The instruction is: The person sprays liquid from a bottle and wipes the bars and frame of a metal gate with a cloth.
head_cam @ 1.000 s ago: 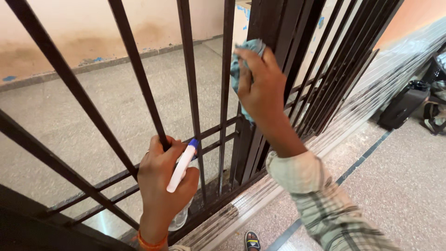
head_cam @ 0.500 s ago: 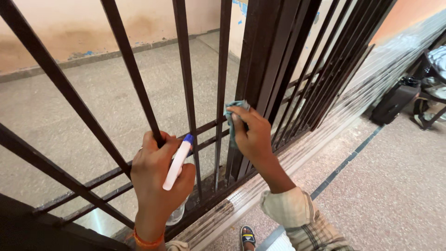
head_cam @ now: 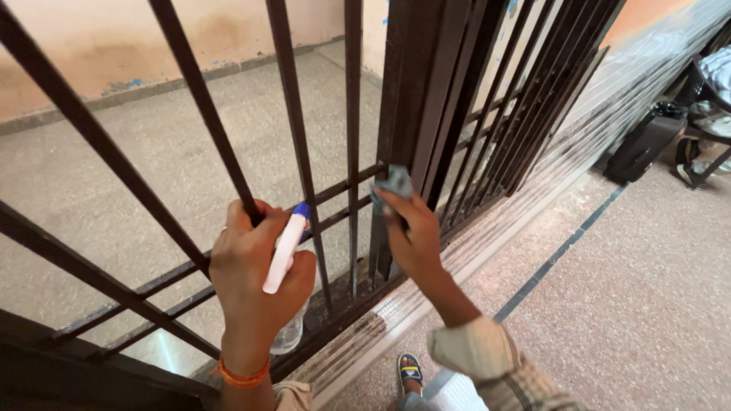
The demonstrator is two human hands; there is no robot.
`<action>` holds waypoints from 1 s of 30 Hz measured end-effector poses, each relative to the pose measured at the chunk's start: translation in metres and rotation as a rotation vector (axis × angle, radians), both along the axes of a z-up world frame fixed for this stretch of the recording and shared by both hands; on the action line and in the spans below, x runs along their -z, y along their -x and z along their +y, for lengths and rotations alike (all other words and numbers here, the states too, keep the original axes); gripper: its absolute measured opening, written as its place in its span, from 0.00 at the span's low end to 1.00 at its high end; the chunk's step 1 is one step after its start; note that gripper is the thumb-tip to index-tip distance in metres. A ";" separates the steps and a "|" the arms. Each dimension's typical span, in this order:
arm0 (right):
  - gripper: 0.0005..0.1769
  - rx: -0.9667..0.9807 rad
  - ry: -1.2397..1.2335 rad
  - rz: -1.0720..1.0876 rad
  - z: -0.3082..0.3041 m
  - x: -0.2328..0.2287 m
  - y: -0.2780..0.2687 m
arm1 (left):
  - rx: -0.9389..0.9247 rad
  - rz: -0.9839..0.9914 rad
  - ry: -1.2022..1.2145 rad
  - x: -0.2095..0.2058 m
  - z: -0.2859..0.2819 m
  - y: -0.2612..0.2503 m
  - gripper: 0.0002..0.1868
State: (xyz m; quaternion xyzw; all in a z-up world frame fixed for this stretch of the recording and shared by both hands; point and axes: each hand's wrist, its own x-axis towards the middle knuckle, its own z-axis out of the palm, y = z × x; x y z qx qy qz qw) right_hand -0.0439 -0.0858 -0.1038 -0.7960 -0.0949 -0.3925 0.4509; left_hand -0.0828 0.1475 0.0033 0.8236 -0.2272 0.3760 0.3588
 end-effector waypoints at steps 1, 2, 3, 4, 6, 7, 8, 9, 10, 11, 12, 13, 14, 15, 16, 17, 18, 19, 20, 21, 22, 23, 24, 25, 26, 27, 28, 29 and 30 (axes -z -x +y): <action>0.17 0.001 -0.001 0.007 0.003 -0.008 -0.005 | 0.001 0.007 -0.001 0.001 0.000 0.000 0.18; 0.14 0.034 0.062 -0.062 0.006 -0.013 -0.010 | -0.007 -0.024 -0.005 0.002 -0.001 0.001 0.18; 0.11 0.067 0.125 -0.142 0.008 -0.018 -0.015 | -0.014 -0.065 -0.011 0.000 -0.001 -0.001 0.18; 0.11 0.069 0.123 -0.144 0.010 -0.019 -0.016 | -0.013 -0.068 -0.013 0.000 -0.002 -0.001 0.18; 0.14 0.106 0.252 -0.226 0.014 -0.018 -0.017 | -0.007 -0.008 0.025 -0.002 -0.003 0.000 0.19; 0.14 0.102 0.252 -0.220 0.016 -0.013 -0.015 | -0.011 -0.002 0.025 -0.001 -0.003 0.001 0.19; 0.17 0.100 0.228 -0.166 0.018 -0.009 -0.013 | -0.015 0.006 0.018 0.000 -0.003 0.001 0.19; 0.19 0.099 0.203 -0.117 0.019 -0.008 -0.013 | -0.018 0.008 0.010 -0.001 -0.003 0.000 0.19; 0.19 0.096 0.202 -0.117 0.019 -0.008 -0.013 | -0.021 0.008 0.010 -0.002 -0.003 -0.001 0.19; 0.21 0.082 0.172 -0.096 0.019 -0.008 -0.010 | -0.014 -0.009 0.011 -0.001 -0.003 -0.001 0.19; 0.23 0.067 0.142 -0.074 0.019 -0.007 -0.007 | -0.007 -0.027 0.013 -0.001 -0.002 0.000 0.19; 0.23 0.064 0.144 -0.070 0.020 -0.006 -0.006 | -0.011 -0.023 0.015 0.000 -0.002 0.000 0.19; 0.24 0.075 0.134 -0.082 0.020 -0.003 -0.006 | -0.004 -0.026 0.018 0.001 -0.002 0.000 0.19; 0.26 0.091 0.122 -0.099 0.020 -0.001 -0.007 | 0.005 -0.037 0.021 0.000 -0.002 0.000 0.19; 0.26 0.090 0.122 -0.102 0.018 0.003 -0.009 | 0.005 -0.039 0.021 0.000 -0.002 0.000 0.19; 0.27 0.089 0.141 -0.167 0.015 0.011 -0.009 | 0.011 -0.049 0.024 0.000 -0.002 0.000 0.18; 0.28 0.087 0.160 -0.233 0.012 0.022 -0.012 | 0.017 -0.059 0.027 0.000 -0.002 0.000 0.18; 0.28 0.091 0.160 -0.231 0.011 0.037 -0.013 | 0.021 -0.057 0.027 0.000 -0.001 0.000 0.18; 0.27 0.080 0.103 -0.180 0.009 0.055 -0.015 | 0.012 -0.036 0.021 0.000 0.000 -0.001 0.18; 0.26 0.071 0.048 -0.128 0.007 0.075 -0.015 | 0.006 -0.013 0.016 0.001 -0.001 -0.001 0.18; 0.26 0.078 0.048 -0.124 0.005 0.095 -0.015 | 0.013 -0.009 0.016 0.002 0.000 -0.002 0.18; 0.29 0.063 0.110 0.128 0.002 0.114 -0.011 | 0.012 -0.037 0.005 0.003 0.001 -0.002 0.17; 0.32 0.046 0.171 0.379 -0.001 0.129 -0.007 | 0.011 -0.065 -0.005 0.004 0.001 -0.002 0.17; 0.32 0.047 0.174 0.386 -0.003 0.137 -0.005 | 0.011 -0.058 -0.002 0.005 0.000 -0.001 0.17; 0.28 -0.011 0.169 0.263 -0.003 0.140 -0.001 | 0.019 -0.058 0.004 0.006 0.000 -0.001 0.17; 0.25 -0.076 0.166 0.134 -0.001 0.136 -0.001 | 0.019 -0.063 0.010 0.004 0.001 -0.002 0.17; 0.25 -0.082 0.170 0.135 0.000 0.124 -0.005 | 0.013 -0.062 0.014 0.003 0.001 -0.004 0.17; 0.28 0.011 0.188 0.221 -0.001 0.113 -0.007 | 0.006 -0.059 0.001 0.004 0.001 -0.004 0.18; 0.30 0.105 0.207 0.308 0.000 0.100 -0.010 | 0.000 -0.056 -0.011 0.006 0.001 -0.003 0.18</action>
